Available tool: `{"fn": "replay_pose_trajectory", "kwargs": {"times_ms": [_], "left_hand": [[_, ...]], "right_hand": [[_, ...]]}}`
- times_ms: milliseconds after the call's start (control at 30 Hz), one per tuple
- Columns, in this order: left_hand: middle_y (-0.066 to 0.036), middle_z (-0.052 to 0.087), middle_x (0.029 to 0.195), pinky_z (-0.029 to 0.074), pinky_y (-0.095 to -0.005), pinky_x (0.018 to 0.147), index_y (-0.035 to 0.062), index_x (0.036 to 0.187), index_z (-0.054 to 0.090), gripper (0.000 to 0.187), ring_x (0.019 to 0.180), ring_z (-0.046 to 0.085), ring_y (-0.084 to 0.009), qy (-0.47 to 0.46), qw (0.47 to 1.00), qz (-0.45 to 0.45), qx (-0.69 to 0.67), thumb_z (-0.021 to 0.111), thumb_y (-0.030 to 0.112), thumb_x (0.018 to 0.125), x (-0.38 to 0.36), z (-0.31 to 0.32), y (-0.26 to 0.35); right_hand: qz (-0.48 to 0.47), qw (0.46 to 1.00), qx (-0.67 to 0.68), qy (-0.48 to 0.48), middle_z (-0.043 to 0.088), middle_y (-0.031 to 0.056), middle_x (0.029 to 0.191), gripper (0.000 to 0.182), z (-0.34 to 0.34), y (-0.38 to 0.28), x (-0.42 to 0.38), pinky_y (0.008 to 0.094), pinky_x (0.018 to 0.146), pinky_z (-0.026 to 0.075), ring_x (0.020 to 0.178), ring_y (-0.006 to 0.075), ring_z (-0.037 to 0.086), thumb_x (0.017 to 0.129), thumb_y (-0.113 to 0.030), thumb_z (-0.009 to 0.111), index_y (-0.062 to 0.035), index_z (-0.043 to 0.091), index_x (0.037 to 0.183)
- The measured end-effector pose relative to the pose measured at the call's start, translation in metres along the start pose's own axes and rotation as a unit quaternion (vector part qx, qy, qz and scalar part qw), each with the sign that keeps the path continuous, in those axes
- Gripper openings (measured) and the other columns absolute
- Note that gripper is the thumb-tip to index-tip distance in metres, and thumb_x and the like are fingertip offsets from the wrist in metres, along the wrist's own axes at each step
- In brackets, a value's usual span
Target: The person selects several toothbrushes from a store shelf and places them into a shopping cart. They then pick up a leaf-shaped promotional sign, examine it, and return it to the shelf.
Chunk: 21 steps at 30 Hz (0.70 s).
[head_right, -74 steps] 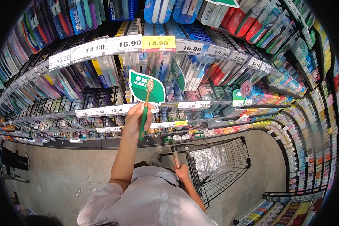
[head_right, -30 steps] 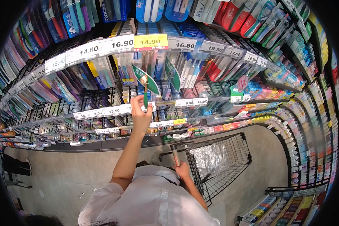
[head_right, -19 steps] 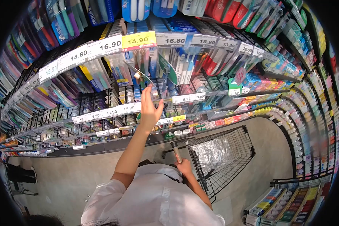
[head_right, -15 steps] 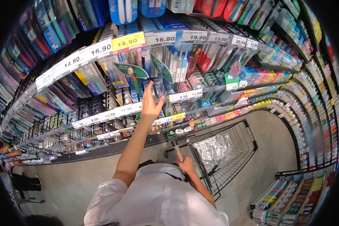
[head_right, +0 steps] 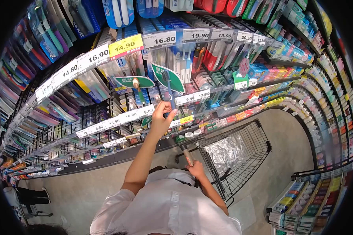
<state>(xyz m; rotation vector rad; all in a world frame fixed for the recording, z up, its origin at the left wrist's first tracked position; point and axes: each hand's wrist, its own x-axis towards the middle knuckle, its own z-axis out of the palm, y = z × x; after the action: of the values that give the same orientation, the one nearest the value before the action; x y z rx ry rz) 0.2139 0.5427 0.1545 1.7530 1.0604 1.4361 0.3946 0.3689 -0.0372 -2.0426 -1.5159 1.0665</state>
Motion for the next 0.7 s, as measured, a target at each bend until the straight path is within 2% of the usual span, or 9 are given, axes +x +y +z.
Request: {"fn": "replay_pose_trajectory", "kwargs": {"times_ms": [100, 133, 233, 333, 467, 567, 700], "left_hand": [[-0.009, 0.056, 0.09, 0.045, -0.0248, 0.072, -0.0034, 0.097, 0.051, 0.018, 0.082, 0.057, -0.0134, -0.065, 0.99, -0.059, -0.111, 0.054, 0.007, 0.083, -0.012, -0.006, 0.006], [-0.01, 0.057, 0.093, 0.045, -0.0258, 0.076, -0.003, 0.104, 0.05, 0.023, 0.086, 0.057, -0.0144, -0.088, 0.984, -0.059, -0.143, 0.049, 0.014, 0.087, -0.015, -0.011, 0.012], [-0.01, 0.057, 0.093, 0.045, -0.0281, 0.077, -0.0027, 0.107, 0.049, 0.027, 0.085, 0.058, -0.0154, -0.116, 0.962, -0.052, -0.242, 0.044, 0.018, 0.09, -0.024, -0.016, 0.014], [-0.01, 0.057, 0.093, 0.045, -0.0293, 0.078, -0.0032, 0.108, 0.049, 0.029, 0.086, 0.058, -0.0162, -0.134, 0.941, -0.084, -0.3, 0.042, 0.02, 0.091, -0.025, -0.021, 0.018], [-0.01, 0.057, 0.092, 0.045, -0.03, 0.079, -0.004, 0.108, 0.048, 0.029, 0.087, 0.057, -0.0164, -0.13, 0.925, -0.109, -0.34, 0.043, 0.019, 0.091, -0.027, -0.024, 0.018], [-0.01, 0.056, 0.092, 0.045, -0.0304, 0.08, -0.0043, 0.108, 0.048, 0.028, 0.087, 0.056, -0.0165, -0.134, 0.922, -0.1, -0.348, 0.042, 0.018, 0.091, -0.027, -0.024, 0.019], [-0.011, 0.056, 0.094, 0.045, -0.0306, 0.079, -0.0043, 0.107, 0.048, 0.028, 0.087, 0.056, -0.0169, -0.131, 0.919, -0.106, -0.356, 0.043, 0.017, 0.09, -0.029, -0.022, 0.015]], "right_hand": [[-0.002, 1.0, -0.003, 0.0, 0.06, 0.022, 0.074, 0.03, 0.0, 0.001, 0.002, 0.0439, 0.067, 0.047, 0.074, 0.0394, 0.058, 0.062, -0.028, 0.068, -0.0027, 0.061, 0.078], [-0.002, 1.0, -0.006, 0.001, 0.06, 0.0218, 0.074, 0.03, 0.0, 0.001, 0.003, 0.0439, 0.067, 0.047, 0.074, 0.0393, 0.059, 0.062, -0.028, 0.068, -0.0029, 0.062, 0.078], [-0.002, 1.0, -0.006, 0.001, 0.06, 0.0216, 0.074, 0.03, 0.001, 0.0, 0.003, 0.0438, 0.067, 0.047, 0.074, 0.0389, 0.059, 0.063, -0.028, 0.067, -0.003, 0.062, 0.079], [0.004, 1.0, -0.01, -0.004, 0.06, 0.0217, 0.074, 0.03, -0.003, -0.005, 0.003, 0.0434, 0.068, 0.047, 0.074, 0.0386, 0.059, 0.063, -0.028, 0.067, -0.003, 0.062, 0.08], [0.021, 1.0, -0.02, -0.008, 0.061, 0.0216, 0.074, 0.031, -0.006, -0.011, 0.002, 0.0421, 0.068, 0.047, 0.075, 0.0379, 0.059, 0.064, -0.028, 0.066, -0.0037, 0.062, 0.084], [-0.012, 1.0, -0.006, 0.007, 0.059, 0.0221, 0.065, 0.032, -0.004, -0.008, 0.003, 0.0386, 0.063, 0.046, 0.066, 0.0348, 0.06, 0.065, -0.027, 0.067, 0.0017, 0.06, 0.075], [-0.014, 1.0, -0.003, 0.001, 0.059, 0.0205, 0.064, 0.03, -0.004, -0.009, 0.003, 0.0385, 0.062, 0.046, 0.064, 0.0339, 0.06, 0.065, -0.026, 0.066, 0.0016, 0.059, 0.074]]}}
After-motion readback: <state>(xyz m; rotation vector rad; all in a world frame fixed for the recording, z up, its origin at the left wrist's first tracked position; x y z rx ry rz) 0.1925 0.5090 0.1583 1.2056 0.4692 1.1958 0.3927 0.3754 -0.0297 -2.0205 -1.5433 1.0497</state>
